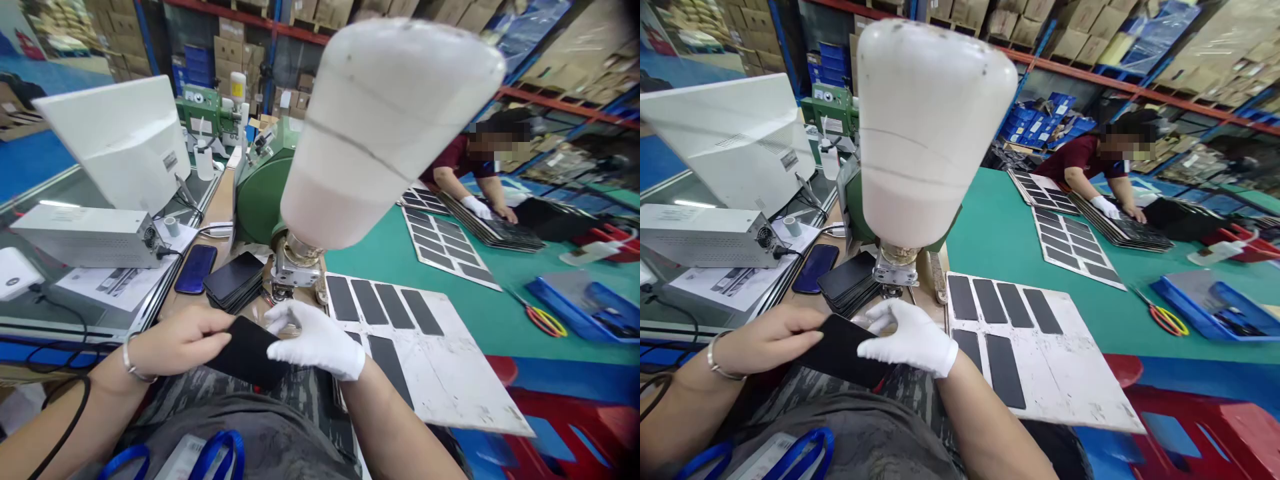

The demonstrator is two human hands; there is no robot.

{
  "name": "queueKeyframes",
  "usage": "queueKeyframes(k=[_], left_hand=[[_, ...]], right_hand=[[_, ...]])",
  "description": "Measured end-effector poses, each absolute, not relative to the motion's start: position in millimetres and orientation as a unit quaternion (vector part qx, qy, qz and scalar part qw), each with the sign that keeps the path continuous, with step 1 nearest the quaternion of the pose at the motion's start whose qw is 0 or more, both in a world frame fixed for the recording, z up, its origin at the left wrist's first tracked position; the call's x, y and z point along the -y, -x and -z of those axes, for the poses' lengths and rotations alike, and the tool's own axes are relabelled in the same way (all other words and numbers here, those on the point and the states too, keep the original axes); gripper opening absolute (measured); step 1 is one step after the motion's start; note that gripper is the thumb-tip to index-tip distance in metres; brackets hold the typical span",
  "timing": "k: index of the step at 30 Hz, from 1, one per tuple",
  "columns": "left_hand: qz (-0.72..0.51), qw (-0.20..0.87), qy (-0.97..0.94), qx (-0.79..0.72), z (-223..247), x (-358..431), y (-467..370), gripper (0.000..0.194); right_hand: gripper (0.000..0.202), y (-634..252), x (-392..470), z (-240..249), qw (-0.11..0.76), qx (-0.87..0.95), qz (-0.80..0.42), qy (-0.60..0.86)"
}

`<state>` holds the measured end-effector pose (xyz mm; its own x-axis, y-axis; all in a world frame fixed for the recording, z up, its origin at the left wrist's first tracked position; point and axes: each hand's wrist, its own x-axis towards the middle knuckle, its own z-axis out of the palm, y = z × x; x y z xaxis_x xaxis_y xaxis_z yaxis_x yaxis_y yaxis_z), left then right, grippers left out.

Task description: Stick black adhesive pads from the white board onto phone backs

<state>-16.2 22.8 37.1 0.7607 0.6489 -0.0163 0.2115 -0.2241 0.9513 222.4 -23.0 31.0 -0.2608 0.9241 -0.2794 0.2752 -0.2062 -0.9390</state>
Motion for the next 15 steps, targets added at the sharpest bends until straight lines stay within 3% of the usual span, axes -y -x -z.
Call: queueKeyframes(k=[3,8,11,15], left_hand=[[-0.130,0.589,-0.770,-0.209,-34.1,-34.4,-23.9,0.018],[-0.194,0.827,-0.495,-0.181,0.1,-43.1,-78.8,0.033],[-0.214,0.858,-0.440,-0.155,10.0,-41.0,-89.6,0.033],[-0.250,0.872,-0.400,-0.134,4.2,-36.4,-72.0,0.031]], right_hand=[[0.032,-233.8,37.8,-27.9,0.231,0.563,-0.568,0.554],[0.034,-254.1,53.2,-25.4,0.401,0.395,-0.652,0.508],[0.035,-258.9,50.1,-29.2,0.474,0.308,-0.657,0.499],[0.029,-240.1,37.0,-34.9,0.482,0.296,-0.680,0.466]])
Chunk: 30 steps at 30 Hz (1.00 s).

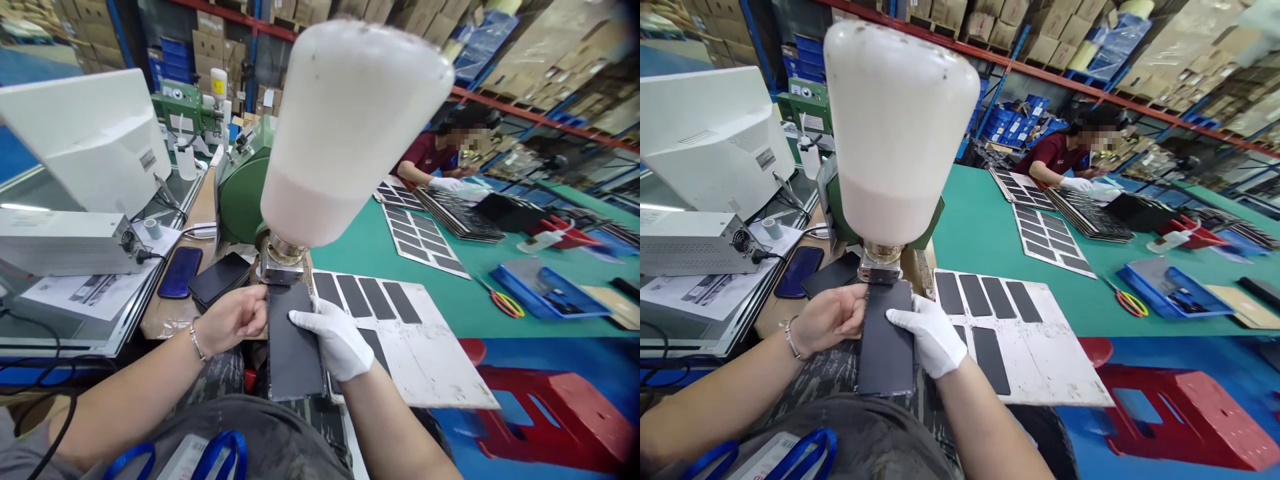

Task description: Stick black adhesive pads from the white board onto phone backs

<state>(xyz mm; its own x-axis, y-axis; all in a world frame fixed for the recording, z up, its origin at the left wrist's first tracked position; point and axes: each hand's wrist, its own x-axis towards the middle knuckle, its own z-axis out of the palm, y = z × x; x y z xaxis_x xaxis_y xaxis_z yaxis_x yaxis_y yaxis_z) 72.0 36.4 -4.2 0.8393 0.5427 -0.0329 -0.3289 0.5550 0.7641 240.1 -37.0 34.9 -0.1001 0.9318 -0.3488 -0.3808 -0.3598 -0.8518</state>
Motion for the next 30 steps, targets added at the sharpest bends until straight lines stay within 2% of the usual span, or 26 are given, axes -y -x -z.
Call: queueKeyframes(k=[7,12,16,18,20,22,25,27,30], left_hand=[[-0.408,0.808,-0.380,-0.190,-9.2,-27.3,2.4,0.032],[-0.406,0.804,-0.383,-0.205,-9.1,-20.4,22.8,0.039],[-0.387,0.762,-0.459,-0.242,-1.8,-25.9,10.1,0.045],[-0.376,0.688,-0.538,-0.310,2.3,-36.4,1.8,0.045],[-0.342,0.566,-0.635,-0.399,7.9,-52.7,-4.8,0.042],[-0.291,0.406,-0.734,-0.460,16.7,-73.1,-9.5,0.038],[-0.222,0.194,-0.823,-0.486,35.5,-102.7,-14.6,0.037],[-0.171,0.143,-0.838,-0.499,47.7,-116.2,-17.7,0.042],[-0.127,0.139,-0.840,-0.509,58.0,-124.9,-22.0,0.049]], right_hand=[[0.031,-170.7,12.0,-38.8,0.464,0.348,-0.723,0.376],[0.031,-160.0,7.1,-40.8,0.429,0.418,-0.711,0.368],[0.038,-195.8,17.2,-34.0,0.358,0.499,-0.682,0.396],[0.039,-230.3,26.5,-27.0,0.325,0.510,-0.659,0.447],[0.038,-276.9,37.9,-17.7,0.304,0.521,-0.598,0.527],[0.039,-333.0,51.8,-7.3,0.268,0.538,-0.486,0.635],[0.057,-418.3,78.1,7.0,0.201,0.448,-0.284,0.823],[0.055,-462.1,96.9,14.7,0.178,0.413,-0.251,0.857],[0.048,-497.6,118.9,25.2,0.165,0.396,-0.221,0.876]])
